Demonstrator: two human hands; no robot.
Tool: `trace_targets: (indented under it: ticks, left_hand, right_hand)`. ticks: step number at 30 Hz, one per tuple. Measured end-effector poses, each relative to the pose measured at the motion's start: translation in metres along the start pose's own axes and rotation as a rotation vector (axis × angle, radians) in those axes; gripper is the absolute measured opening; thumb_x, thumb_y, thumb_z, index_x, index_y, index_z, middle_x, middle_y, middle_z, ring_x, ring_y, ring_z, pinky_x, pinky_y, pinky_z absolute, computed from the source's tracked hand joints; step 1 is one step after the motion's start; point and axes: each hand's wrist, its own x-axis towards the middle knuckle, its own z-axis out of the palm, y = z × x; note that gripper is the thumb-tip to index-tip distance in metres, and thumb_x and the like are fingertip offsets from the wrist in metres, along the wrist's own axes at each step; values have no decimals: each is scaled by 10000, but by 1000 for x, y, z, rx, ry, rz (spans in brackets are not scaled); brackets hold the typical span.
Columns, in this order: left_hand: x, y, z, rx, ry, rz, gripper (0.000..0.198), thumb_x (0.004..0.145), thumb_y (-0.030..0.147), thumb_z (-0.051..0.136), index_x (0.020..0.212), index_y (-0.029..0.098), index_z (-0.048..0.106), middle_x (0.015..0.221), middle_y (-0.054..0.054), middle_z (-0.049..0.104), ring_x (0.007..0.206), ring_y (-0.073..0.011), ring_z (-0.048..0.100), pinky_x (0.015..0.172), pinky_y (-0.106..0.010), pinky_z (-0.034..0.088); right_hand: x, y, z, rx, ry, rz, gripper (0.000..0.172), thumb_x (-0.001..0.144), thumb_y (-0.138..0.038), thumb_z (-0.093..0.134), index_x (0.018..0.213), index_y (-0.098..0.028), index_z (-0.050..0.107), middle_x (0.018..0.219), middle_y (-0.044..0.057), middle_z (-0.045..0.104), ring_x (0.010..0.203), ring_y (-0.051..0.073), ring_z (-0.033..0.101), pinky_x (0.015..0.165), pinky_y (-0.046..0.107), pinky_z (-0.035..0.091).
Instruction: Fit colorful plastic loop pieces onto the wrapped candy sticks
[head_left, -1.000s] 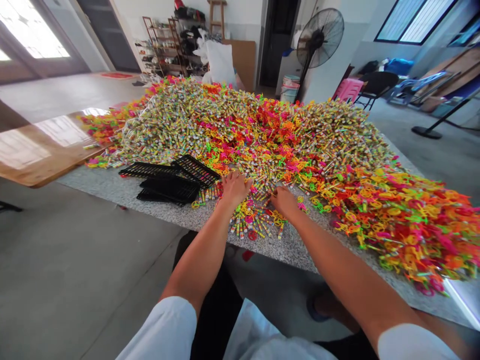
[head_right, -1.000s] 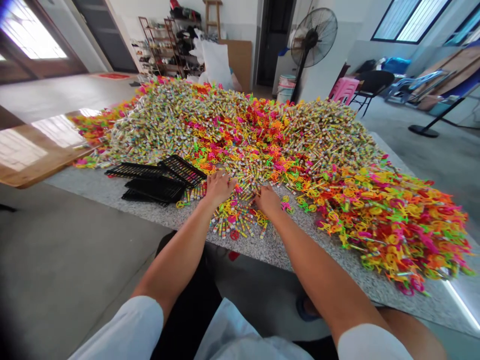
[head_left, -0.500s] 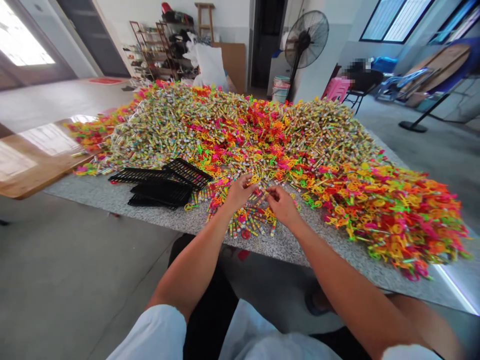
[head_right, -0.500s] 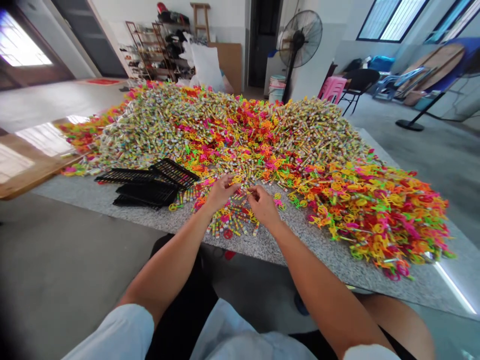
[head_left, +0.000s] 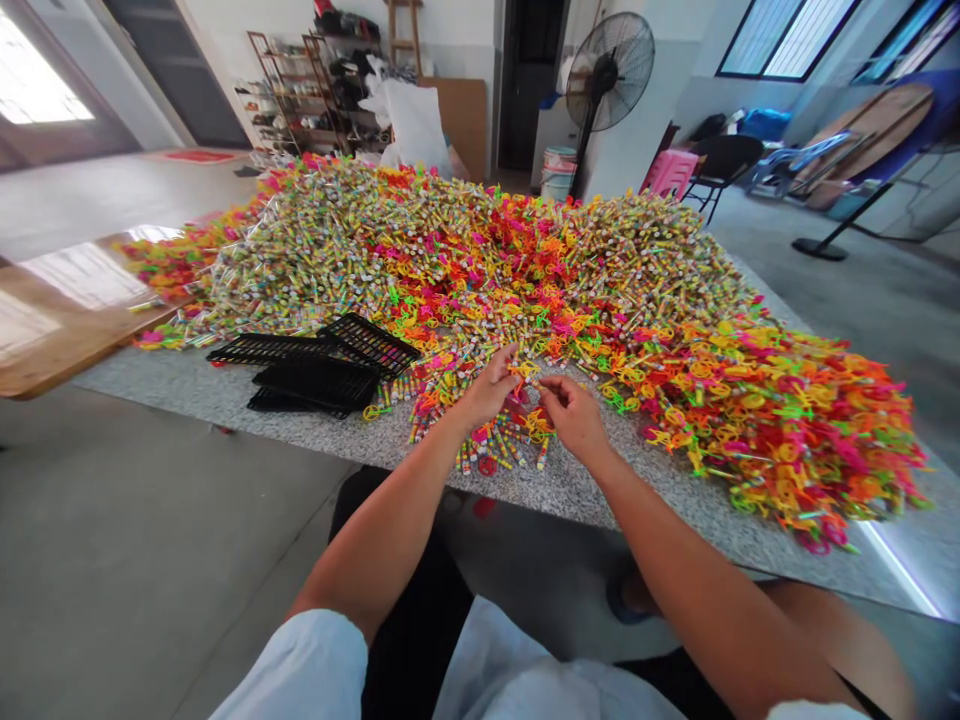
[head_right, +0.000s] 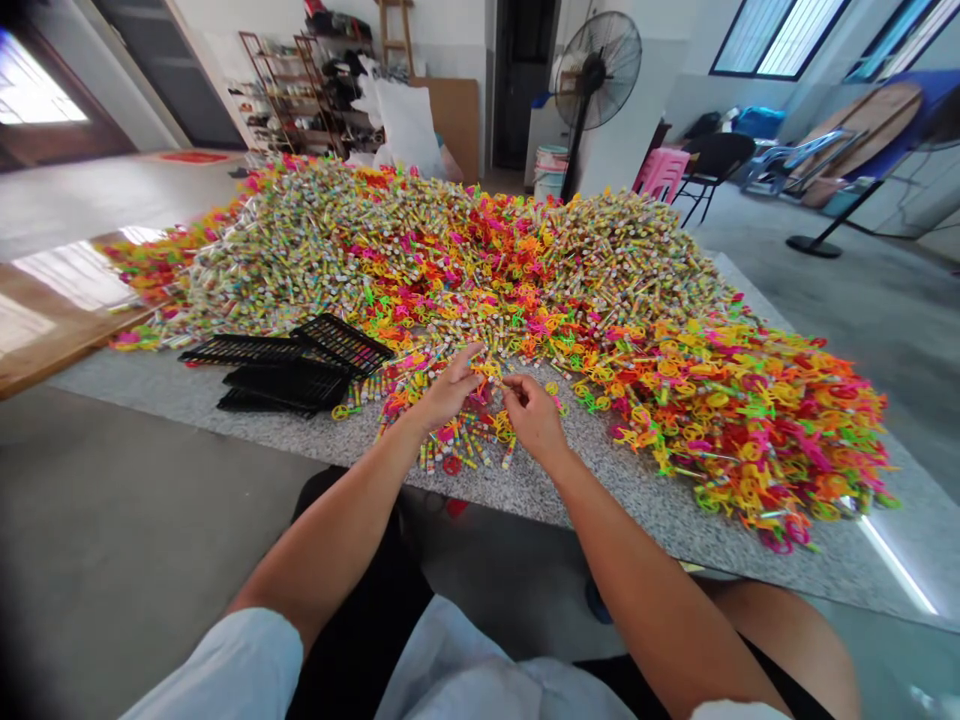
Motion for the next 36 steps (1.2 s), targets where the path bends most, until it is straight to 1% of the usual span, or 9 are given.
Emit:
trace_targets:
  ticks: [3,5,10,14,17,20,24,27,36]
  left_hand:
    - [4,-7,-1,-68,56,11,783,845,400,698,1533,271,348,897,-27,664,741,-179,678,688,-333,581]
    - [6,-11,-1,-109,103,-2,791,836,417,721,1524,241,372,906,-39,682,745,-188,692,663,-314,569]
    - [7,-14,4,-101,149,25,649,859,430,712,1421,200,482,923,-57,690,750,-193,710,611,-277,561]
    - [6,-15,7,-93,176,30,492,870,441,707,1257,197,527,920,-45,689,708,-174,723,599,-265,571]
    - [7,-14,9,-133,213,-30,381,836,425,749,1053,176,558,858,-30,688,687,-163,723,593,-253,569]
    - [7,-13,9,-207,217,-68,370,776,410,808,950,163,593,837,-33,690,681,-153,714,595,-248,570]
    - [9,-15,7,-309,247,-73,386,727,402,847,911,144,626,794,-17,671,652,-134,691,625,-261,585]
    - [11,-19,7,-319,252,-59,391,717,403,852,907,136,638,801,-14,662,653,-128,685,649,-270,589]
    - [10,-23,12,-271,243,7,360,720,412,827,857,134,644,733,0,645,628,-123,661,661,-271,567]
  right_hand:
    - [-5,-1,3,-33,54,-44,317,934,-411,543,1150,-211,660,1036,83,734,882,233,687,792,360,552]
    - [-8,-2,5,-74,87,-89,314,948,-408,536,1162,-213,656,1059,84,734,901,234,690,833,370,547]
    - [-12,-1,9,-148,121,-179,314,971,-406,525,1194,-226,653,1111,91,732,951,238,695,893,383,541]
    - [-10,5,9,-184,212,-211,310,970,-389,526,1174,-197,659,1104,93,733,925,230,697,875,384,548]
    - [-9,7,9,-199,197,-211,301,969,-369,530,1176,-193,659,1086,89,738,907,220,699,868,373,548]
    - [-10,6,10,-213,177,-219,285,968,-348,531,1173,-195,656,1069,84,742,902,216,702,872,364,546]
    - [-13,5,11,-253,186,-258,278,967,-337,529,1171,-197,656,1103,92,736,926,218,701,894,364,536]
    - [-14,7,12,-234,205,-220,288,966,-352,526,1164,-193,663,1098,96,737,936,223,698,889,365,536]
    - [-16,7,18,-30,179,-27,352,915,-421,558,1138,-183,688,953,80,733,829,213,667,738,332,538]
